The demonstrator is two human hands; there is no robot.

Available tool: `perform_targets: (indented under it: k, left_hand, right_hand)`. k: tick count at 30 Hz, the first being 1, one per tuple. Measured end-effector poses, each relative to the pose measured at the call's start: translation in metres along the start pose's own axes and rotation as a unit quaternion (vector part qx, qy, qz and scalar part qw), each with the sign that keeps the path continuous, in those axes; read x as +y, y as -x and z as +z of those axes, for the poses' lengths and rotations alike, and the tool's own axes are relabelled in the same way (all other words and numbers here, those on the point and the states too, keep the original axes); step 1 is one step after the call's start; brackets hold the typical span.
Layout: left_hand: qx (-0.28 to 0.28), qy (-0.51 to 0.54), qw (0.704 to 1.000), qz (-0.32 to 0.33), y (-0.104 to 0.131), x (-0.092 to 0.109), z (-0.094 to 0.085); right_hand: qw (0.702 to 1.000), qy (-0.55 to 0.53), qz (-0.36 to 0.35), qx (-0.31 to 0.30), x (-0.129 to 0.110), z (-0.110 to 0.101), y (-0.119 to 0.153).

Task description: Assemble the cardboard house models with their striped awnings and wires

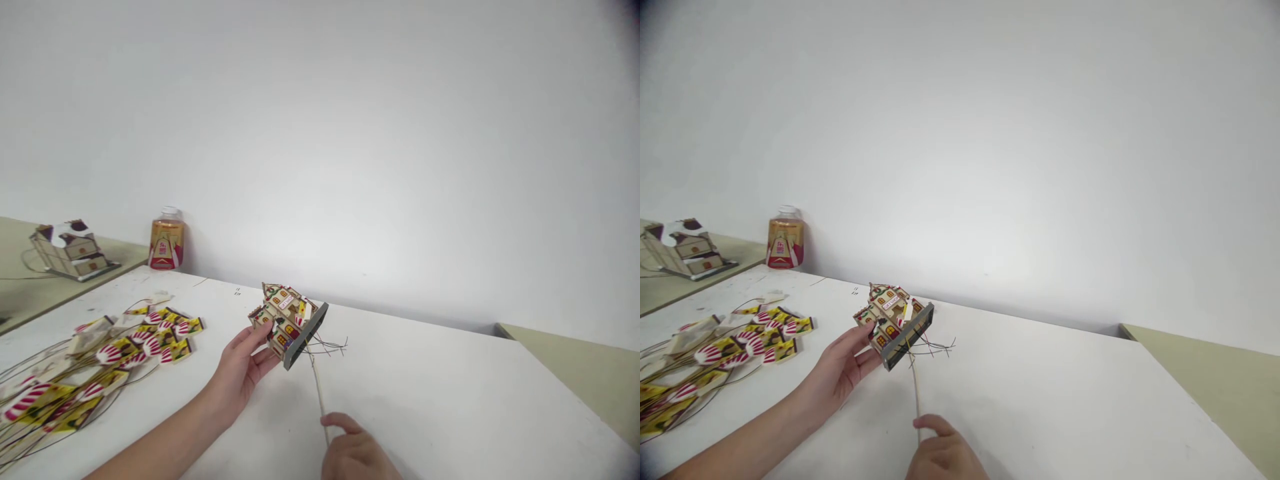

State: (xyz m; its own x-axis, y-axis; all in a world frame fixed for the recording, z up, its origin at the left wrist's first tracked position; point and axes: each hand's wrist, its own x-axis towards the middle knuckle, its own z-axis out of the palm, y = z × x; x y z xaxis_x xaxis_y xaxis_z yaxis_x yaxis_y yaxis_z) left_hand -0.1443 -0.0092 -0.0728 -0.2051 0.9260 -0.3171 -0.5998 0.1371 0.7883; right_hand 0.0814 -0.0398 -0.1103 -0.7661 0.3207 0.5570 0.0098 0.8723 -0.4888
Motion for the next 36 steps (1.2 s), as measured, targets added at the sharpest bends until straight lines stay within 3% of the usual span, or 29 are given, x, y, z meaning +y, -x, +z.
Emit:
perform_targets:
  k: [3, 7, 12, 14, 18, 25, 31, 36]
  left_hand:
    - [0.001, -0.028, 0.999, 0.017, 0.004, -0.002, 0.001]
    - [-0.045, -0.083, 0.994, 0.049, 0.01, -0.006, 0.002]
    - [-0.077, -0.177, 0.979, 0.062, 0.016, -0.01, 0.003]
    - [-0.091, -0.199, 0.974, 0.062, 0.017, -0.012, 0.003]
    - [-0.118, -0.219, 0.966, 0.065, 0.018, -0.016, 0.005]
    - [-0.138, -0.287, 0.945, 0.077, 0.02, -0.022, 0.002]
    - [-0.126, -0.277, 0.95, 0.063, 0.016, -0.024, 0.002]
    - [-0.117, -0.235, 0.964, 0.03, 0.013, -0.025, 0.004]
  right_hand:
    - [0.994, 0.047, 0.061, 0.072, -0.01, -0.016, 0.001]
    - [0.971, 0.103, 0.168, 0.134, -0.014, -0.025, 0.008]
    - [0.951, 0.14, 0.182, 0.205, 0.004, -0.025, 0.011]
    - [0.949, 0.199, 0.15, 0.196, 0.009, -0.028, 0.011]
    - [0.939, 0.307, 0.102, 0.117, 0.01, -0.034, 0.01]
    - [0.904, 0.426, 0.037, 0.034, 0.006, -0.029, 0.003]
    - [0.89, 0.452, 0.04, 0.049, 0.006, -0.031, 0.011]
    - [0.897, 0.429, 0.062, 0.085, 0.008, -0.038, 0.012]
